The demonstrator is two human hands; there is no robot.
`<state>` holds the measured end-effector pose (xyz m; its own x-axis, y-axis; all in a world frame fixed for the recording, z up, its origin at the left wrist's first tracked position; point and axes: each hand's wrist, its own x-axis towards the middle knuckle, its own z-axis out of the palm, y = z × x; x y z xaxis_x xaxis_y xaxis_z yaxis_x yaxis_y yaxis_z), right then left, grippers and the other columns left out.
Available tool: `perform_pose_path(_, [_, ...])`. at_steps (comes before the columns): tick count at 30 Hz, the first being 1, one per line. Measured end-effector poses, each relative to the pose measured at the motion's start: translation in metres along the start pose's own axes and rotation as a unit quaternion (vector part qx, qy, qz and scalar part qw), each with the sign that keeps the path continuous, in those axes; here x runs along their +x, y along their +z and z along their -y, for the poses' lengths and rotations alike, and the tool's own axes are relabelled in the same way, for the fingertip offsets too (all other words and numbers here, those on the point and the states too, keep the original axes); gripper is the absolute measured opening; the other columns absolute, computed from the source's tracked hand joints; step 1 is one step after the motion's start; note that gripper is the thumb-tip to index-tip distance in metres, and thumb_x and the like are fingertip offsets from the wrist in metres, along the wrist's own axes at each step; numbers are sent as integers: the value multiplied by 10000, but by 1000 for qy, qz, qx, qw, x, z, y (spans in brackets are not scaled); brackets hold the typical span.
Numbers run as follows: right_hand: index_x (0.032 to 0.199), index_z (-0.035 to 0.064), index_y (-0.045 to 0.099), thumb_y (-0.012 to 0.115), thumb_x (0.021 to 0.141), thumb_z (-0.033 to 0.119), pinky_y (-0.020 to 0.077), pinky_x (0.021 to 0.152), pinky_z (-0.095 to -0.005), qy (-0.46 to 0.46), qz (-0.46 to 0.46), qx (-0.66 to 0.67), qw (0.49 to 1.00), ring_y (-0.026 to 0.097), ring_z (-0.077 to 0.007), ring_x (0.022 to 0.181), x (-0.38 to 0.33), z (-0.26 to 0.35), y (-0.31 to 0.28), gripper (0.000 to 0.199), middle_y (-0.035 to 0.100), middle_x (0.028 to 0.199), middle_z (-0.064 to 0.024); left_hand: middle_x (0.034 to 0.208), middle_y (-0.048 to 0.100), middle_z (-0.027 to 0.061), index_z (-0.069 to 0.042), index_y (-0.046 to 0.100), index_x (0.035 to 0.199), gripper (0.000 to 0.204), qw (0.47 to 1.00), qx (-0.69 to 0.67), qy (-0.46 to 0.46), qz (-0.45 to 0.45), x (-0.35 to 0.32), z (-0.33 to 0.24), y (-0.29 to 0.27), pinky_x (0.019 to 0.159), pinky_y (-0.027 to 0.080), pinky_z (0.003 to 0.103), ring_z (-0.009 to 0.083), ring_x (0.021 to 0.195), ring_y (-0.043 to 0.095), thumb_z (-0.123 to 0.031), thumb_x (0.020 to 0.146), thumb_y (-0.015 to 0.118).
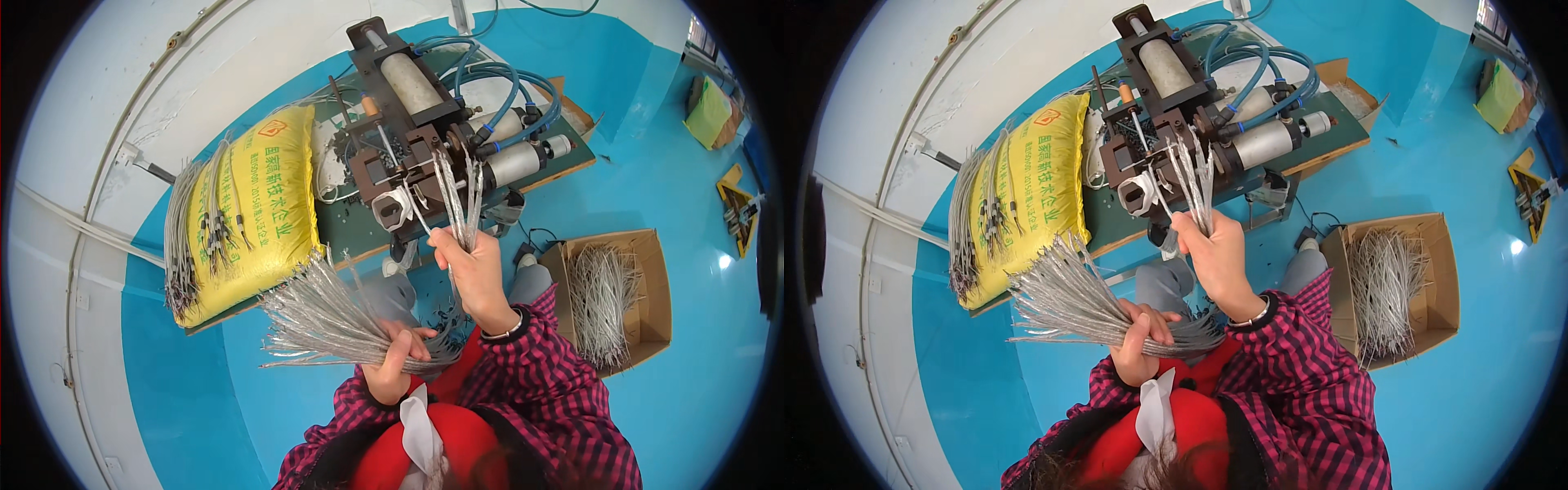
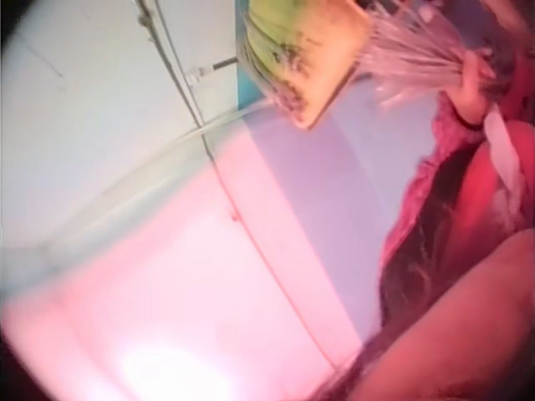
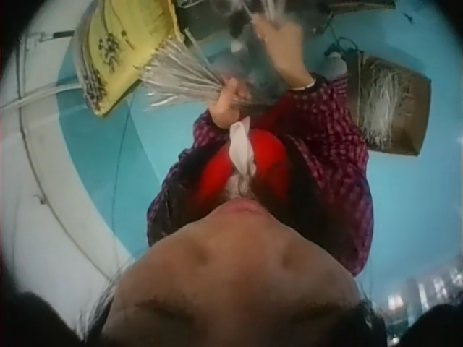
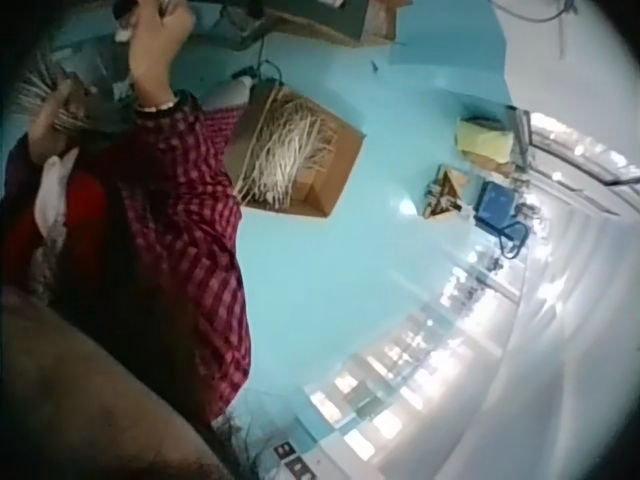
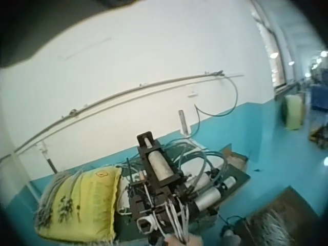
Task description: The person feeds wire ends into a tabletop stripping machine, places the processed wires onto a pad on the workstation, takes more wires from a cardboard box, and inserts their ends into the machine.
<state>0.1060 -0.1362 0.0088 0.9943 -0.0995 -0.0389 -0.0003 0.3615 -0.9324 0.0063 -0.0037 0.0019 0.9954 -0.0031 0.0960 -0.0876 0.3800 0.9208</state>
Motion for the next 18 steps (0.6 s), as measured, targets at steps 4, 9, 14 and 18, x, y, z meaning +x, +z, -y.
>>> perform_pose_path(4, [762, 5, 621, 621, 856, 202, 305, 456, -213, 6, -3, -11, 1000, 412, -30, 502, 6, -3, -1, 218, 512, 558, 24, 598, 456, 69, -58, 403, 819, 79, 1000, 3, -8, -1, 0, 1, -1, 792, 467, 461, 195, 553, 499, -65, 888, 442])
perform_pose_path(9, [781, 23, 637, 619, 866, 194, 270, 476, -207, 8, 12, -10, 1000, 400, -27, 512, 10, -4, -1, 192, 514, 578, 19, 593, 455, 68, -57, 402, 819, 80, 1000, 8, -8, 0, 1, 1, -1, 792, 467, 461, 195, 555, 500, -65, 887, 444])
perform_pose_path(14, [774, 0, 622, 628, 852, 207, 298, 433, -218, -31, 9, -13, 999, 407, -29, 488, 15, -11, -2, 222, 507, 553, 25, 588, 454, 68, -57, 401, 820, 78, 1000, 13, -10, 4, 1, 0, -2, 788, 469, 458, 194, 550, 497, -65, 881, 448])
perform_pose_path(18, [770, -2, 622, 631, 847, 211, 296, 424, -220, -35, 7, -34, 999, 402, -27, 480, 17, -7, -3, 226, 505, 551, 26, 590, 453, 68, -58, 401, 816, 80, 1000, 15, -11, 3, 0, 0, -3, 787, 468, 457, 194, 552, 496, -68, 879, 450])
